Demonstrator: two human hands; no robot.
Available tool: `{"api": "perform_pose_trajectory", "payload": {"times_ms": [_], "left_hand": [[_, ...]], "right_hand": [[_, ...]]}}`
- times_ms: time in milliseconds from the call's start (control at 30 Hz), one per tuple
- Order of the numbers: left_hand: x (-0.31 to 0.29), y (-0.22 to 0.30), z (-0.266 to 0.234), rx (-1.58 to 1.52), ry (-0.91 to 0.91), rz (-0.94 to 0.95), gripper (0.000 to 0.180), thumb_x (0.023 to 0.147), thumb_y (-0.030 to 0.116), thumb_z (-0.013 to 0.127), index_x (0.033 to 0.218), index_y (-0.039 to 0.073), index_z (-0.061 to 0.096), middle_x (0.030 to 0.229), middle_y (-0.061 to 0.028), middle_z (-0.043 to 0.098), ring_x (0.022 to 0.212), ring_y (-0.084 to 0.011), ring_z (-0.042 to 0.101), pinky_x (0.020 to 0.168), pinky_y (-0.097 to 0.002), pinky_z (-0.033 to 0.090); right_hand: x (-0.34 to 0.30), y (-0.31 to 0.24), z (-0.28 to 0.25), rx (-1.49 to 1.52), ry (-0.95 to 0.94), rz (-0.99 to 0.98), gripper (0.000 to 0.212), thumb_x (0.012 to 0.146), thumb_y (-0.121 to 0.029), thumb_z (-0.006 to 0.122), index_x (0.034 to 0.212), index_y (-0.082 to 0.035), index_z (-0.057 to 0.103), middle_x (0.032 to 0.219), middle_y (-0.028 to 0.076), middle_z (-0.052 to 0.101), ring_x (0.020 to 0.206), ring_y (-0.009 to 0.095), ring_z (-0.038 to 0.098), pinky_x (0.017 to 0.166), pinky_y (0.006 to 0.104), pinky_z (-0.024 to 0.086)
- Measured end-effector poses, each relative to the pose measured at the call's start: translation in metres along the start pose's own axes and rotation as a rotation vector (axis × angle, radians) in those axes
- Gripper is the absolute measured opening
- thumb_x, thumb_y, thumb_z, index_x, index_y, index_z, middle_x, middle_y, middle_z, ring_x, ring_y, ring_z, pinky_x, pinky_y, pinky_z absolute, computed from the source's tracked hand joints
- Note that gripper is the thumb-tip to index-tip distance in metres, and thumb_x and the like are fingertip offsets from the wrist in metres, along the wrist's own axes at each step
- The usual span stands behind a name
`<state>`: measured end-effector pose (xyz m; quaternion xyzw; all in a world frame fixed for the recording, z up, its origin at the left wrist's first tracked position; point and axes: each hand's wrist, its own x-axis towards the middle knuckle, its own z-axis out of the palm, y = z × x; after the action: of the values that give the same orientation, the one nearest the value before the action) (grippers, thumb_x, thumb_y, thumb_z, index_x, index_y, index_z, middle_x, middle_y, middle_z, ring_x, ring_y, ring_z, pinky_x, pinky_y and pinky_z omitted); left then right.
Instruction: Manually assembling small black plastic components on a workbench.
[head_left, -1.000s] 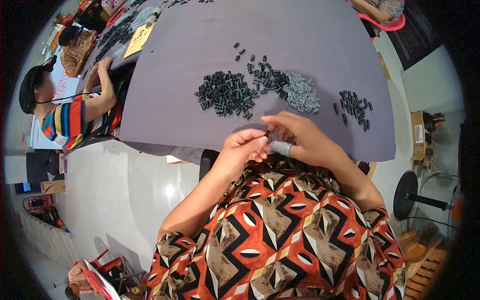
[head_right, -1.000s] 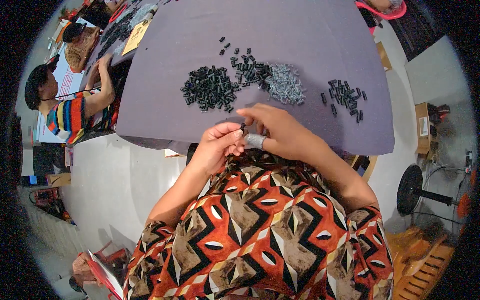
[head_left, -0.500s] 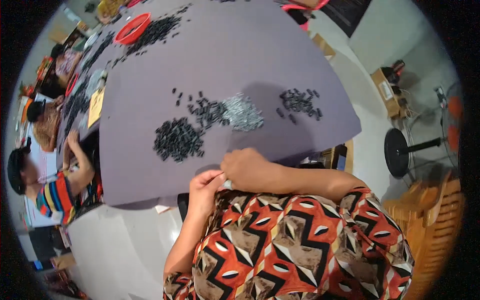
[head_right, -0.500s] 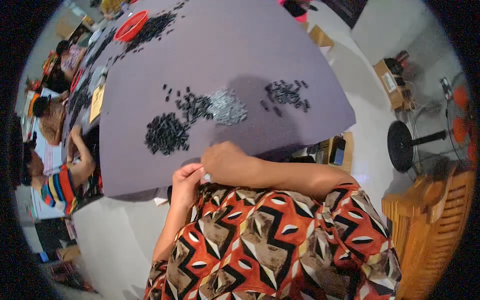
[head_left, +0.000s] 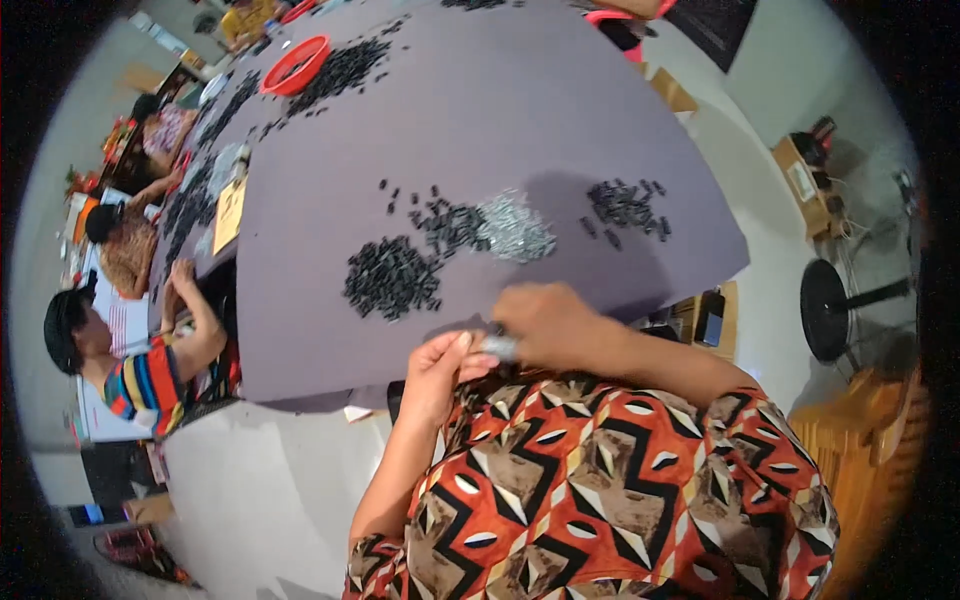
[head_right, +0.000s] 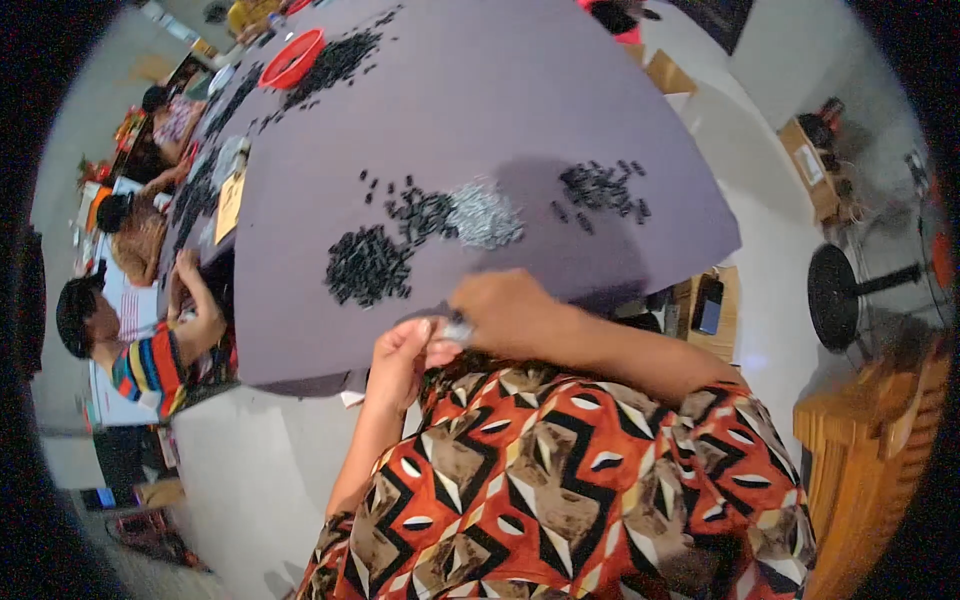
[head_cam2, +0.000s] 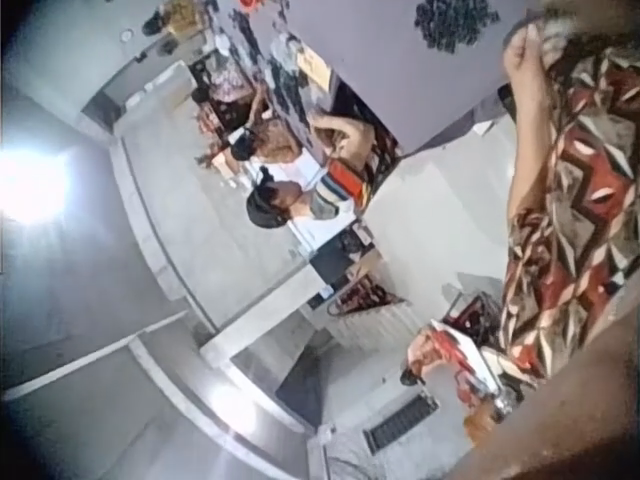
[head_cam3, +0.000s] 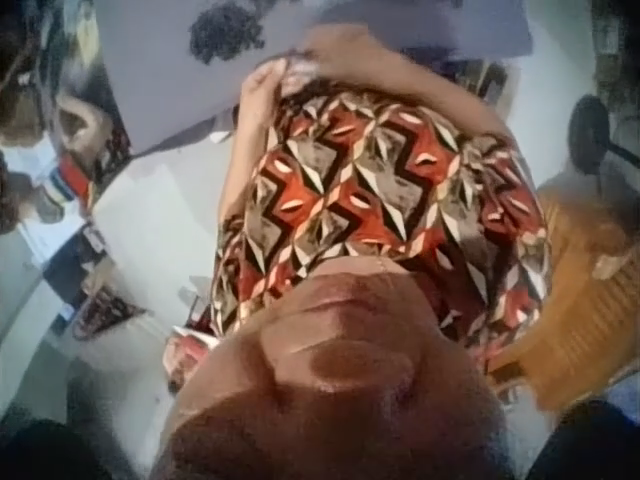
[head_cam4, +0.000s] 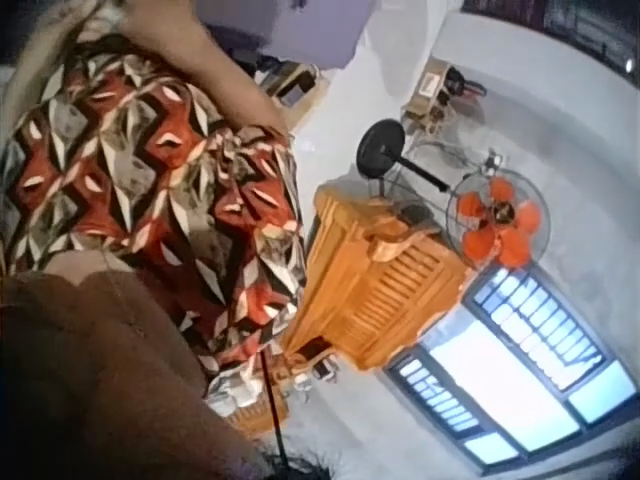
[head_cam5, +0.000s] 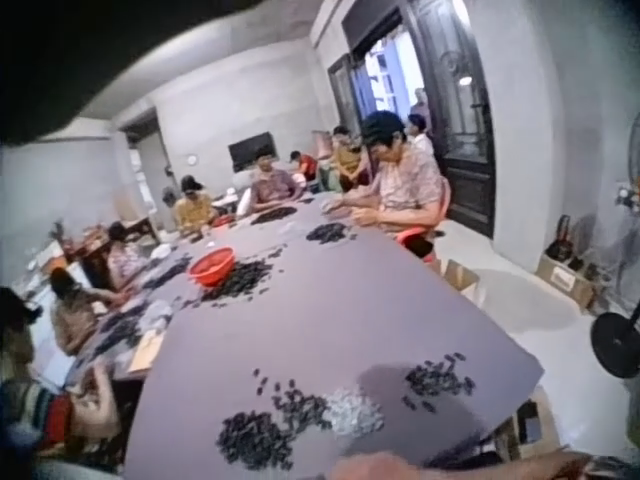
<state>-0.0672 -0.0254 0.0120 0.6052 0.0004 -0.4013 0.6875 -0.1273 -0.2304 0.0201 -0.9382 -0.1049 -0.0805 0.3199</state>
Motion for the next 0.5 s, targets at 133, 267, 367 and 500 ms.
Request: {"api": "perform_pose_trajectory", "payload": {"times_ms": [133,267,367,500], "left_hand": [[0.0,0.01,-0.022,0.107,0.065,0.214,0.028,0.1,0.023,0.055,0.111,-0.001,0.064,0.092,-0.0086,0.071,0.07,-0.0105,0.064,0.065,-0.023,0.052],[0.006,0.012,-0.035,0.205,0.176,0.282,0.02,0.098,0.015,0.058,0.11,0.001,0.065,0.088,-0.0047,0.07,0.07,-0.0065,0.06,0.063,-0.0192,0.047],[0.012,0.009,-0.032,0.437,0.255,0.435,0.016,0.092,0.012,0.064,0.103,0.0,0.066,0.083,-0.004,0.067,0.067,-0.0112,0.06,0.062,-0.0249,0.048],[0.018,0.026,-0.027,1.069,0.36,0.738,0.017,0.085,0.007,0.066,0.102,0.003,0.065,0.084,-0.0126,0.06,0.072,-0.0286,0.062,0.064,-0.0359,0.049]], "right_hand": [[-0.007,0.044,-0.043,-0.179,0.21,0.245,0.031,0.085,-0.037,0.066,0.091,-0.007,0.062,0.089,0.014,0.061,0.084,0.035,0.063,0.072,0.0449,0.05],[-0.022,0.074,-0.066,-0.261,0.268,0.422,0.021,0.084,-0.02,0.069,0.093,-0.003,0.059,0.09,0.015,0.059,0.083,0.038,0.061,0.072,0.0455,0.048],[-0.028,0.084,-0.066,-0.239,0.285,0.451,0.022,0.084,-0.014,0.068,0.098,-0.002,0.058,0.094,0.015,0.059,0.083,0.038,0.06,0.072,0.0453,0.047],[-0.029,0.081,-0.065,-0.216,0.302,0.457,0.025,0.083,-0.013,0.068,0.104,-0.003,0.058,0.098,0.015,0.059,0.085,0.038,0.061,0.075,0.0444,0.048]]}}
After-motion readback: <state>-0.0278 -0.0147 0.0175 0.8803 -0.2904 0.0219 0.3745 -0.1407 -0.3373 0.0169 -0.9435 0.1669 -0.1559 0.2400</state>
